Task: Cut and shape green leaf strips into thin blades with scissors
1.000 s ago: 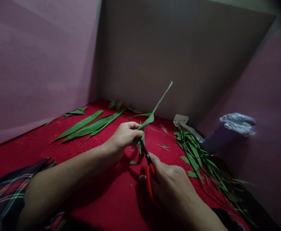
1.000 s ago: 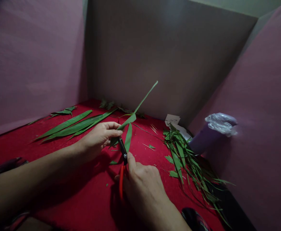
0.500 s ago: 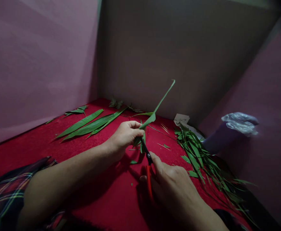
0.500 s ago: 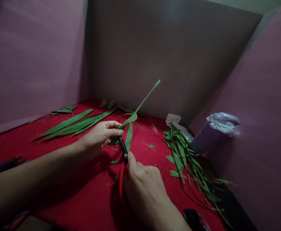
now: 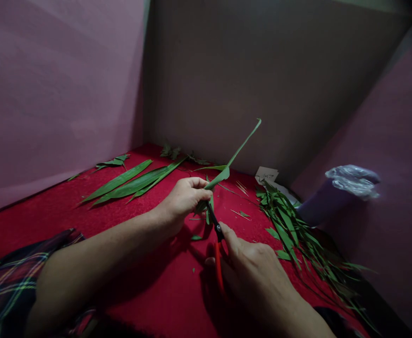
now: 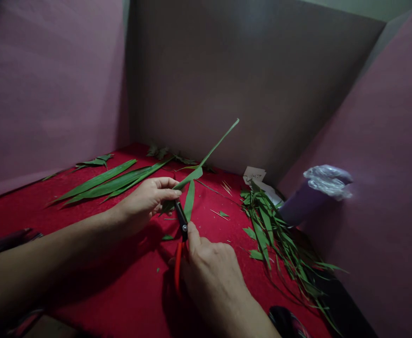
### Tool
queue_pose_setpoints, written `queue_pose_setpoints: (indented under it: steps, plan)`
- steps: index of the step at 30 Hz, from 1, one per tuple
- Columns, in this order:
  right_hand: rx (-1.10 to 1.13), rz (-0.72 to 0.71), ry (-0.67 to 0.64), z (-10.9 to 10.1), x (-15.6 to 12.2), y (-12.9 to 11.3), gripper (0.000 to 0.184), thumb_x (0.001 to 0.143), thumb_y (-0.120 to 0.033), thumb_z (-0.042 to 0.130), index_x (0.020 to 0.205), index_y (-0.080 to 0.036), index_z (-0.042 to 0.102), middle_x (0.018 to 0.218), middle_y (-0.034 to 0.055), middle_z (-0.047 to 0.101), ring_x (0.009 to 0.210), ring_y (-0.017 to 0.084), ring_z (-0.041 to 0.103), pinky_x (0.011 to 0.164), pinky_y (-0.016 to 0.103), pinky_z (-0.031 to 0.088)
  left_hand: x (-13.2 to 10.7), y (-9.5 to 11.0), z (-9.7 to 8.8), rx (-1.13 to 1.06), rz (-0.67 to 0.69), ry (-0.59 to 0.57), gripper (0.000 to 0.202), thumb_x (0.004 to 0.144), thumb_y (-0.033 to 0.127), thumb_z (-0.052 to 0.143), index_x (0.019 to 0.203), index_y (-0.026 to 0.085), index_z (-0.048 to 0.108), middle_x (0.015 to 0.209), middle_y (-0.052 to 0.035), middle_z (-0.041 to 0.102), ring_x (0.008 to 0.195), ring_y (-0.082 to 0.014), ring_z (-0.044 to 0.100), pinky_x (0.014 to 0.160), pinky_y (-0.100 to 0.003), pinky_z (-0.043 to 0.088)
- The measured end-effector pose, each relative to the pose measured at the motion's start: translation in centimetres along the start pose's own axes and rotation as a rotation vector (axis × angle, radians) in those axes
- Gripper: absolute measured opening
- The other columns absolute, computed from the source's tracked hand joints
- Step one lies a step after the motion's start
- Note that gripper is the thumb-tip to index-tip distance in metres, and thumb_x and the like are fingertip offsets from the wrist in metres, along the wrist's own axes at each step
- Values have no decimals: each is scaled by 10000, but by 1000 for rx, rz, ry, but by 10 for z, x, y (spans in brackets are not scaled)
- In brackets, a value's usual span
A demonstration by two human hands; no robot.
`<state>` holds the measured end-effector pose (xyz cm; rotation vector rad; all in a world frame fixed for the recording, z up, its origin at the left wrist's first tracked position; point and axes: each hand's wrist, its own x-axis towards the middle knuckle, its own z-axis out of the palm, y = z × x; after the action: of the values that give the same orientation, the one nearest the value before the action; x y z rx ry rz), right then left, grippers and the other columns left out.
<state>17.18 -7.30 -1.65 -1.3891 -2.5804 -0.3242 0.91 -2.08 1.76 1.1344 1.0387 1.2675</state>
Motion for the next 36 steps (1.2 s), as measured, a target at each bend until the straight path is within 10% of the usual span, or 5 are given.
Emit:
queue_pose_setpoints:
  steps: [36]
  plan:
    - [-2,-8,3,3,1,2,497,709,-145,513,1202,-94,479,685,31,687,481,190,629,400,248,332,1,1,1,-13,-9,-12,101,688,54,555,656,142,517,507,22,514,391,-62,454,405,-195,378]
